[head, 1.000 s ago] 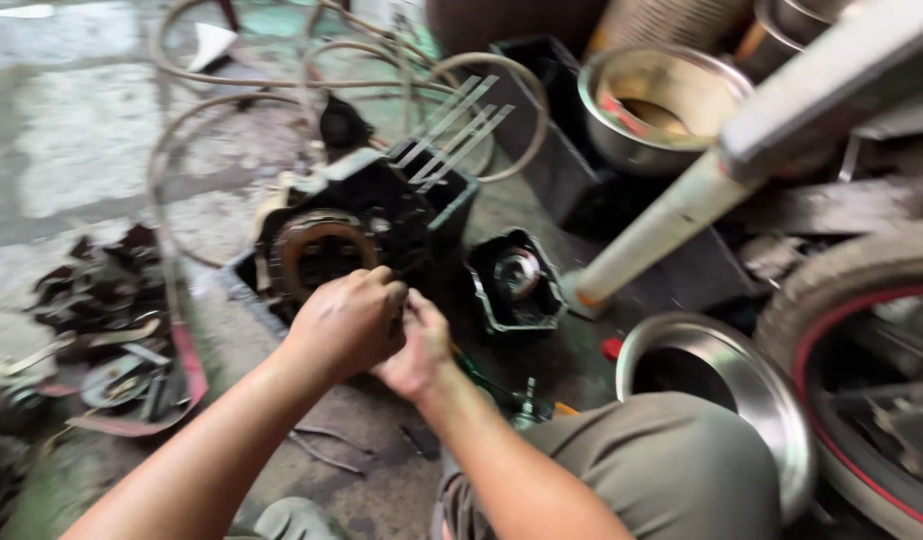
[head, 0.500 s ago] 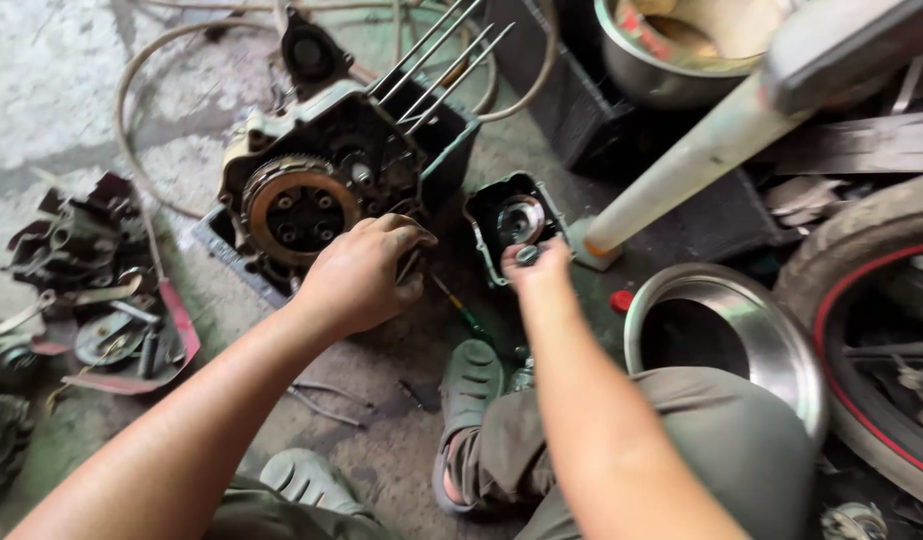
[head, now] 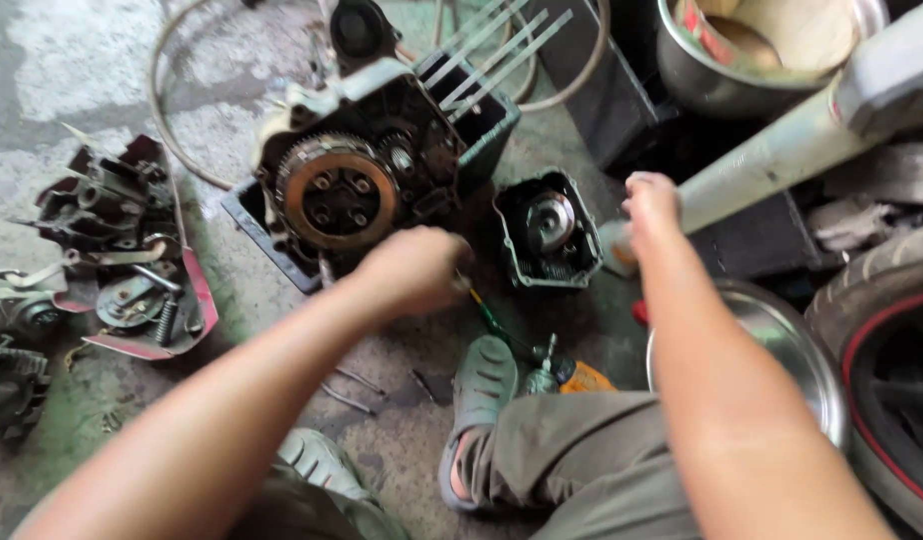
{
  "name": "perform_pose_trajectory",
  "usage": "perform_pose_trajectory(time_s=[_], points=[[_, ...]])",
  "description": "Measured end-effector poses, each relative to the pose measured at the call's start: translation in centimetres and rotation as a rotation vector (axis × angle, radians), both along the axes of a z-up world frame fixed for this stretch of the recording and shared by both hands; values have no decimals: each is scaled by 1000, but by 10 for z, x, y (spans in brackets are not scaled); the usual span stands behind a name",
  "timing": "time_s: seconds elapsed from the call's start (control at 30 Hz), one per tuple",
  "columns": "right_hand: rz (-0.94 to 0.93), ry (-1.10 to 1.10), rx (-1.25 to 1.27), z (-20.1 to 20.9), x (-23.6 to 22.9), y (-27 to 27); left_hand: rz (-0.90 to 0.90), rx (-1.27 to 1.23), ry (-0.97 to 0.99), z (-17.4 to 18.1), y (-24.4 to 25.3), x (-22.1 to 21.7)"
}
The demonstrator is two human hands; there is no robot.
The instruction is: The recorder is disassembling a motorcycle engine, removing gears and clutch assembly components using an impact driver and hand tools.
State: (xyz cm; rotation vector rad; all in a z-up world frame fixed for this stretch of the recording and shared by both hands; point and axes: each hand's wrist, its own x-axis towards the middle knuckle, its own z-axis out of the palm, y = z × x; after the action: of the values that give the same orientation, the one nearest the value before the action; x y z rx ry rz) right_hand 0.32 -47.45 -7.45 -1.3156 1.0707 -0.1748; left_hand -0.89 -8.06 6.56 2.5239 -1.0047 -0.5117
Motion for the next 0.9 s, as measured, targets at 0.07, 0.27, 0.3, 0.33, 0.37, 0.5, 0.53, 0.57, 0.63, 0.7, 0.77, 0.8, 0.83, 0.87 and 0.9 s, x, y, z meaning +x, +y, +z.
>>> perform_pose_trajectory(time_s=[0.07, 0.27, 0.3, 0.33, 0.37, 0.5, 0.53, 0.57, 0.63, 0.7, 0.77, 0.8, 0.83, 0.87, 0.9], points=[[461, -10, -688, 42, 11, 10, -44, 170, 86, -31, -18, 2], [1593, -15, -1237, 114, -19, 80, 403, 96, -38, -358, -53, 24], [1602, -18, -1245, 112, -25, 92, 414, 89, -38, -366, -48, 27], [1650, -18, -1195, 110, -32, 104, 424, 119, -45, -375, -44, 29], [1710, -8, -1128, 105, -45, 118, 436, 154, -32, -387, -37, 17], [1957, 218, -1027, 93, -45, 156, 490, 232, 12, -396, -2, -9], [1980, 305, -1019, 91, -43, 160, 511, 225, 86, -390, 4, -12], [1993, 402, -1018, 92, -42, 160, 526, 210, 157, -382, 2, -13], [1984, 321, -1019, 82, -35, 152, 544, 199, 201, -355, -1, -15], [1970, 223, -1017, 76, -28, 148, 563, 199, 235, -338, -7, -14], [1883, 131, -1057, 73, -21, 146, 272, 79, 240, -333, -19, -12], [1881, 112, -1057, 70, -20, 146, 278, 89, 231, -285, -22, -8], [1842, 9, -1116, 67, -20, 146, 252, -11, 365, -237, -25, -6], [1798, -93, -1172, 64, -20, 147, 225, -112, 498, -190, -28, -5], [1800, -111, -1169, 66, -23, 154, 236, -104, 492, -171, -28, -8]])
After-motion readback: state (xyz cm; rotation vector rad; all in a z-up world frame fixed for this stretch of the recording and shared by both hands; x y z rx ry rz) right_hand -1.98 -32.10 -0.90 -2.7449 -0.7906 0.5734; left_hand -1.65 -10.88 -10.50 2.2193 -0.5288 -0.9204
